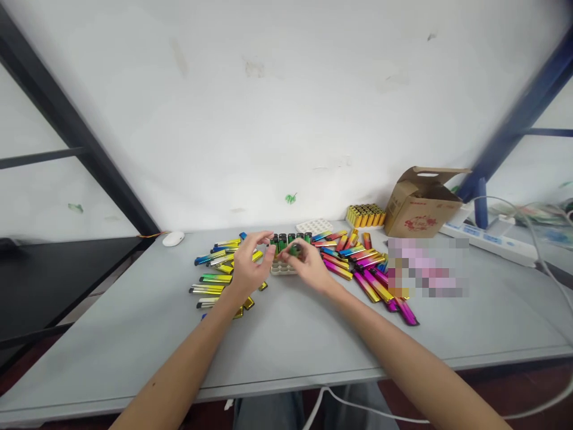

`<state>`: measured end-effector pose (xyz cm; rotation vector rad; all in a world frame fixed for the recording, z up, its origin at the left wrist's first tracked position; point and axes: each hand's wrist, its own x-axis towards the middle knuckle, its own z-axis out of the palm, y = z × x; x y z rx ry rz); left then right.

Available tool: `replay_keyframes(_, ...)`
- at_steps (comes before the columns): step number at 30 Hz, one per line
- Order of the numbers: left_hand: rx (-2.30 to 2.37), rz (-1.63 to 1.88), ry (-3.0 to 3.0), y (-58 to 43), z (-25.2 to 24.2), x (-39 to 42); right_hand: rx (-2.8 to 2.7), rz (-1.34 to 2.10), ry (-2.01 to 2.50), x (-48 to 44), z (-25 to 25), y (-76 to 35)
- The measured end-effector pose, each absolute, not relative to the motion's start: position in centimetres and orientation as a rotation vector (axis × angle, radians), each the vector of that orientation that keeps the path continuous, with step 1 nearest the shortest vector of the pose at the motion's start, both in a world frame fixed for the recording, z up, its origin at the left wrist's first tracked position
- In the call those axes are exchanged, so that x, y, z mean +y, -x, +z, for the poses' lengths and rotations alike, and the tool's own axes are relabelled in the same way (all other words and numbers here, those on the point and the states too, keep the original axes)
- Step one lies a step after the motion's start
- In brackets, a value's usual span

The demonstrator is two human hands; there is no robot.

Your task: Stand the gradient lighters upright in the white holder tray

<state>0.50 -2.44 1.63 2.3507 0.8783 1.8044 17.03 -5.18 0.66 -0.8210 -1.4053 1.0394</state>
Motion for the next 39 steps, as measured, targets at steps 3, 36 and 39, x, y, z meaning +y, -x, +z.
replay_keyframes(3, 0.905, 1.835, -2.343, -0.3, 1.1, -2.4, -1.243, 1.204, 0.694, -5.0, 1.3, -17.6)
replay_keyframes(36, 0.843, 1.297, -1.721, -2.2, 0.7, -3.3, -1.440, 0.567, 0.928, -4.3, 0.8, -18.3)
replay_keyframes(39, 0.707, 1.159, -1.441, -2.0, 1.4, -3.2, -1.340, 0.583, 1.016, -3.5, 0.4, -18.7)
